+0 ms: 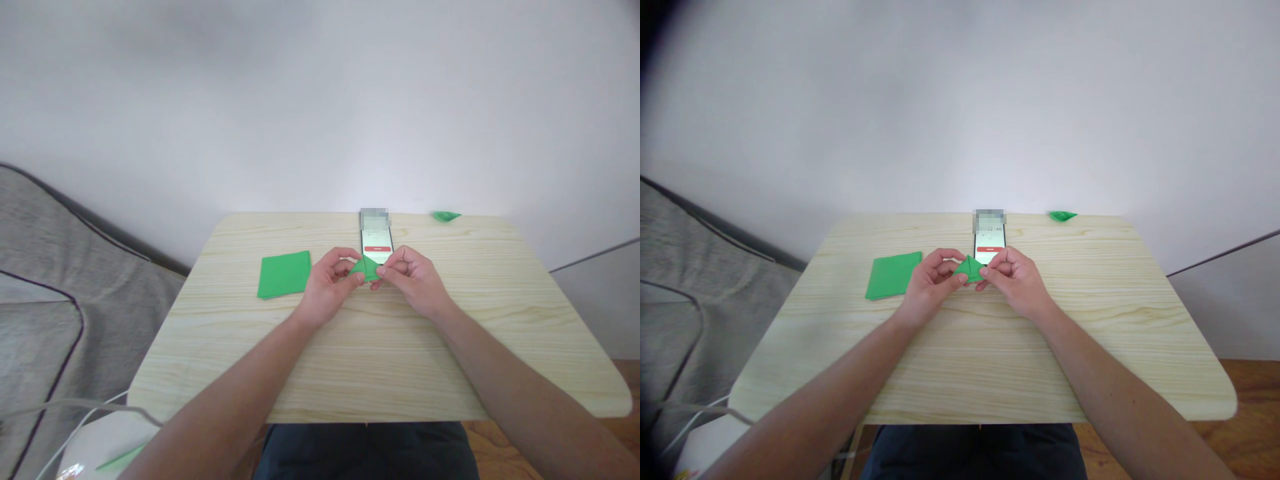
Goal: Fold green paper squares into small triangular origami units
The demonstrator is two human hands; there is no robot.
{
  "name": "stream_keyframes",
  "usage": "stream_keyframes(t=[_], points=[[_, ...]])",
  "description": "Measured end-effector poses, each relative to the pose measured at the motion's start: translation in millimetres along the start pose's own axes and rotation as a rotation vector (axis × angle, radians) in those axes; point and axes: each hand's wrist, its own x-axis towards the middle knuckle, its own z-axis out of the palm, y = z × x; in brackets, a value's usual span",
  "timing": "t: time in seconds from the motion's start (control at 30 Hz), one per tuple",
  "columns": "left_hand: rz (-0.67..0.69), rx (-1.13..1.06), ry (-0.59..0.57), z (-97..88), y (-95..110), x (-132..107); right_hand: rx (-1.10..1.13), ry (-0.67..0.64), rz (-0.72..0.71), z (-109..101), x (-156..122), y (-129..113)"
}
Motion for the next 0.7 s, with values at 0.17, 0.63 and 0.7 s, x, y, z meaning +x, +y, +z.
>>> stream_keyframes(t=[0.17,0.63,0.7], points=[[-0.018,0.001,-0.012,1.3,1.2,0.3,-0.043,0.017,-0.020,0.8,-3.5,1.4],[-0.002,-0.025,-0.010,1.6,5.5,0.3,-0.003,-0.023,-0.010,-4.6,-0.5,1.1],[0.000,-0.006,0.011,2.1,6.0,0.0,0.009,-0.010,-0.014,-4.5,-0.4,1.4]])
